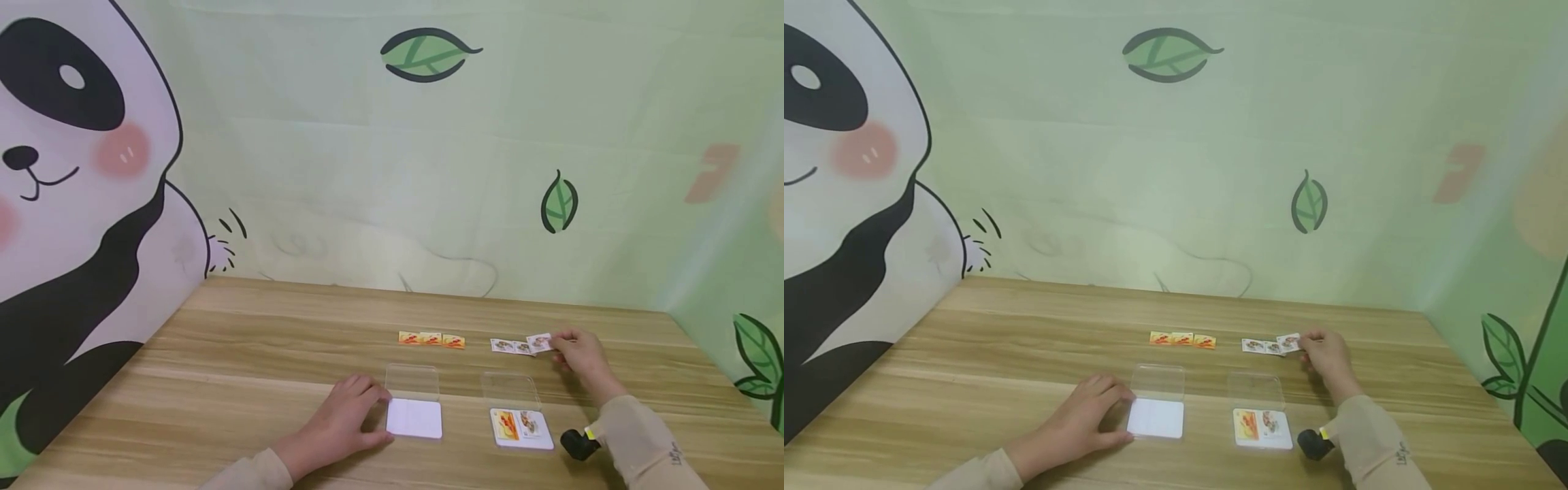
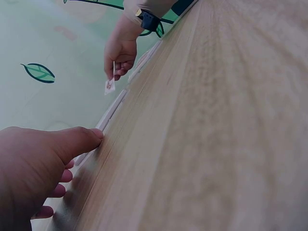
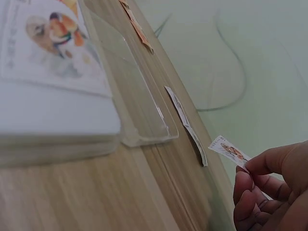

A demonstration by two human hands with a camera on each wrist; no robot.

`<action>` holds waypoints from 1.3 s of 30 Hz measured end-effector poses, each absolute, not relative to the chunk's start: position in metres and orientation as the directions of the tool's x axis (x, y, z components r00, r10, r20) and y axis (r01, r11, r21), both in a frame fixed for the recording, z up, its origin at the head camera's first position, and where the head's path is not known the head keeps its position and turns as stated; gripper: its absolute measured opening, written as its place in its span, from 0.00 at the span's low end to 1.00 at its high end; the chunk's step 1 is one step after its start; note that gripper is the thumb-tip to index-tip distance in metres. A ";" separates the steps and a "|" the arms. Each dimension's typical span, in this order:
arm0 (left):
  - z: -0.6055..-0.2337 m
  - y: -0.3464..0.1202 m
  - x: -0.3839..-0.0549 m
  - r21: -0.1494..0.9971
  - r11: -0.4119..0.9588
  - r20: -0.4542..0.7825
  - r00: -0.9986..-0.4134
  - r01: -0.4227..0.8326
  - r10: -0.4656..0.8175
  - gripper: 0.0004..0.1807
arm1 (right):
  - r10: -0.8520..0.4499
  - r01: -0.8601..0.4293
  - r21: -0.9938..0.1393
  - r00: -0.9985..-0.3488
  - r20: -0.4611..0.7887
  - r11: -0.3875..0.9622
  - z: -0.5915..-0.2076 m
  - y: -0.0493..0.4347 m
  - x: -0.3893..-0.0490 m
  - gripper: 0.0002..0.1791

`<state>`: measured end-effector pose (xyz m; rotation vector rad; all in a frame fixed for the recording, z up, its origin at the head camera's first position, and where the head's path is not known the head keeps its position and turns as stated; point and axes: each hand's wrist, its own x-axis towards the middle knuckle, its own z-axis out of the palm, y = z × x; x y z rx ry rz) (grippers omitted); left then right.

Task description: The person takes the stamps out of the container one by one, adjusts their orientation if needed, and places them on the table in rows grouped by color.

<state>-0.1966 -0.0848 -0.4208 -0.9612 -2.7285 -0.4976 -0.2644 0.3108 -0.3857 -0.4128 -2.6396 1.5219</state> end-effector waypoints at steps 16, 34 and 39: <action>-0.421 -0.084 -0.197 0.248 0.735 0.291 -0.772 0.631 0.565 0.23 | 0.294 0.238 -0.836 -0.951 -0.097 0.494 -0.396 0.329 -0.265 0.18; -0.421 -0.085 -0.197 0.248 0.734 0.287 -0.772 0.632 0.567 0.24 | 0.317 0.257 -0.799 -0.944 -0.088 0.543 -0.394 0.326 -0.265 0.17; -0.421 -0.085 -0.197 0.248 0.736 0.287 -0.774 0.630 0.565 0.24 | 0.328 0.269 -0.778 -0.941 -0.085 0.568 -0.394 0.324 -0.265 0.17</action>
